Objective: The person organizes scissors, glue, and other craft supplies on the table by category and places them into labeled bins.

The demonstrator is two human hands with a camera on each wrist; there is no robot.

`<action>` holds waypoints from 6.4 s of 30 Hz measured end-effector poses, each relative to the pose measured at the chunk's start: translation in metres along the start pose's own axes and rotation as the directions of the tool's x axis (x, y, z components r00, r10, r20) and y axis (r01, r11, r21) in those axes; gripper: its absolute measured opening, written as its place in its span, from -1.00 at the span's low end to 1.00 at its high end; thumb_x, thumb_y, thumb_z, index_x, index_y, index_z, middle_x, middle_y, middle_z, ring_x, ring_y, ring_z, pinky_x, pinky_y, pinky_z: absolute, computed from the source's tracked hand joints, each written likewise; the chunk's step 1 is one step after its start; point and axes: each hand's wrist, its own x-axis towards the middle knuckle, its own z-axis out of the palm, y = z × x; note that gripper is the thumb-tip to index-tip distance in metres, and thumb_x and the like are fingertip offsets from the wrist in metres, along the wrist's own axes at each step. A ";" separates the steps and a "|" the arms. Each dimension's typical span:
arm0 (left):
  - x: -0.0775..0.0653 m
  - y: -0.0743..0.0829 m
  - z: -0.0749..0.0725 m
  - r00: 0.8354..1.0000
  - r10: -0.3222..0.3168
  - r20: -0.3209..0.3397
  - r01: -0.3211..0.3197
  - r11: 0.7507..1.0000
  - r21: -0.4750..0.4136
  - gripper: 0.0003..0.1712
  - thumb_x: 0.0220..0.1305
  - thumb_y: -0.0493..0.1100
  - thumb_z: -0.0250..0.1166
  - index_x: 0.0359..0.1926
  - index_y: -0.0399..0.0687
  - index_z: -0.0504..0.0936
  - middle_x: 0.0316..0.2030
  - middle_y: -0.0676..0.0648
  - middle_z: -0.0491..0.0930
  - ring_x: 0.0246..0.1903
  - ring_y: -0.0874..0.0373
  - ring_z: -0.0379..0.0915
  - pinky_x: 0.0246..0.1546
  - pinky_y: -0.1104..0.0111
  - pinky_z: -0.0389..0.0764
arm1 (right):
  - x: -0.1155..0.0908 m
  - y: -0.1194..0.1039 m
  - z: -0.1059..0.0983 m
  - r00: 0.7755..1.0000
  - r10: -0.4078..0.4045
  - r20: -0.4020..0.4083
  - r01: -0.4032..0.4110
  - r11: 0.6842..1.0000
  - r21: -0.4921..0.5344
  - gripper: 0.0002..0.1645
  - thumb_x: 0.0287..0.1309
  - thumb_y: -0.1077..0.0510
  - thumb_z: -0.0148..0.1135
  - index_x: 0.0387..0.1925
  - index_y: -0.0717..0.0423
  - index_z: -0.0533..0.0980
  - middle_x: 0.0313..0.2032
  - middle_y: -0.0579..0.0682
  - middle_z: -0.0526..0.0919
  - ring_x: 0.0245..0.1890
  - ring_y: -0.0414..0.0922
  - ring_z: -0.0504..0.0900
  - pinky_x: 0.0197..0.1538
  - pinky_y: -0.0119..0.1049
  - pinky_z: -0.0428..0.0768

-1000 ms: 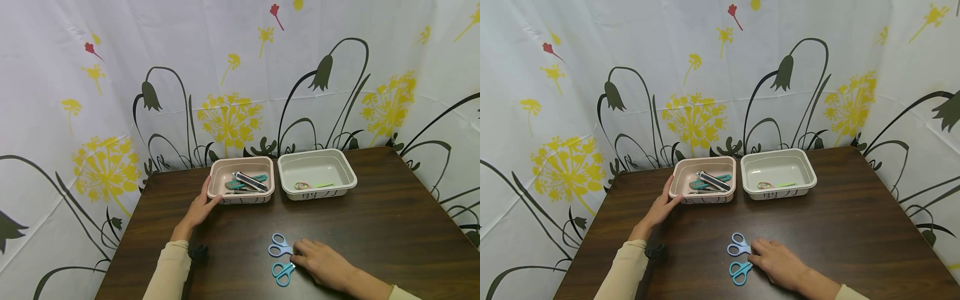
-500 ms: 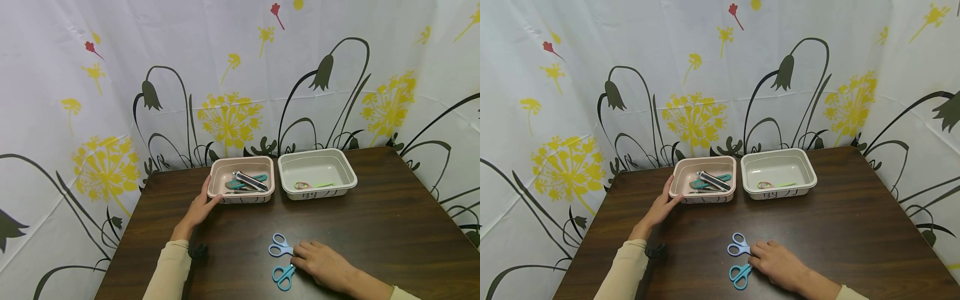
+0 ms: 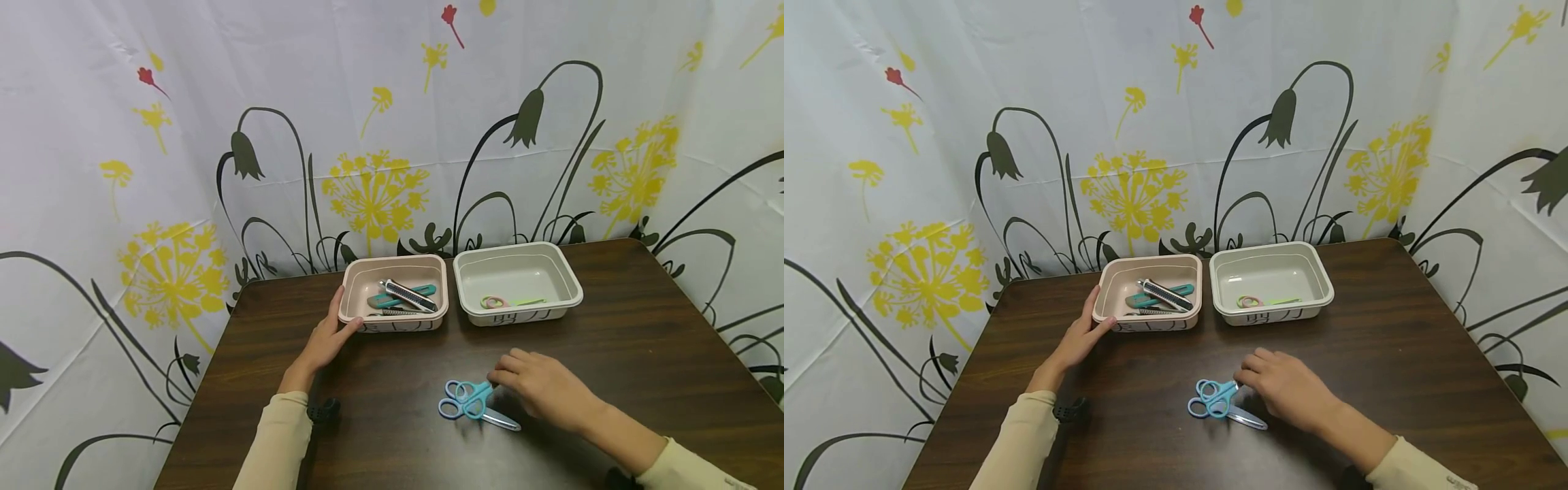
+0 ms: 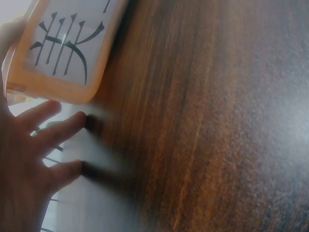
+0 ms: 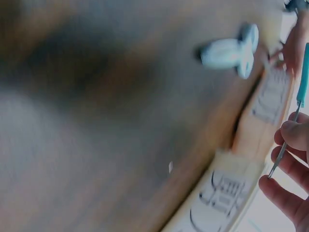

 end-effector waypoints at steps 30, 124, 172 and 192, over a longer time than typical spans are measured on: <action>0.001 -0.002 -0.001 1.000 -0.026 0.010 0.026 1.000 0.000 -0.01 0.33 0.31 0.14 0.55 0.41 -0.26 0.46 -0.22 0.12 0.34 -0.28 0.17 0.23 -0.23 0.18 | 0.019 0.126 -0.039 0.799 0.561 0.214 -0.570 0.821 -0.024 -0.68 0.10 0.41 0.20 -0.14 0.14 0.70 -0.14 0.08 0.71 -0.10 0.12 0.64 -0.12 0.12 0.54; 0.003 -0.002 0.002 1.000 -0.003 -0.003 0.004 1.000 0.011 -0.01 0.35 0.28 0.14 0.56 0.36 -0.26 0.44 -0.25 0.16 0.31 -0.29 0.21 0.21 -0.22 0.21 | -0.014 -0.050 0.040 0.955 0.262 0.140 -0.282 0.947 0.152 -0.72 -0.04 0.22 0.47 -0.20 -0.03 0.72 -0.34 -0.27 0.42 -0.38 -0.34 0.36 -0.46 -0.47 0.41; 0.001 -0.001 0.001 1.000 -0.020 -0.004 0.020 1.000 0.005 -0.01 0.33 0.31 0.15 0.56 0.39 -0.25 0.42 -0.27 0.18 0.30 -0.32 0.23 0.20 -0.23 0.22 | 0.022 0.079 -0.053 0.886 0.464 -0.001 -0.464 0.886 0.011 -0.75 0.08 0.25 0.41 -0.19 -0.09 0.66 -0.27 -0.12 0.71 -0.30 -0.13 0.65 -0.36 -0.05 0.56; 0.001 -0.003 0.002 1.000 -0.030 -0.002 0.030 0.999 0.010 -0.02 0.34 0.30 0.14 0.55 0.41 -0.26 0.42 -0.29 0.17 0.30 -0.32 0.22 0.21 -0.23 0.20 | 0.027 0.139 -0.045 0.759 0.557 0.337 -0.605 0.794 0.051 -0.75 0.19 0.33 0.21 -0.13 0.09 0.67 -0.24 0.01 0.71 -0.24 -0.01 0.63 -0.17 0.09 0.53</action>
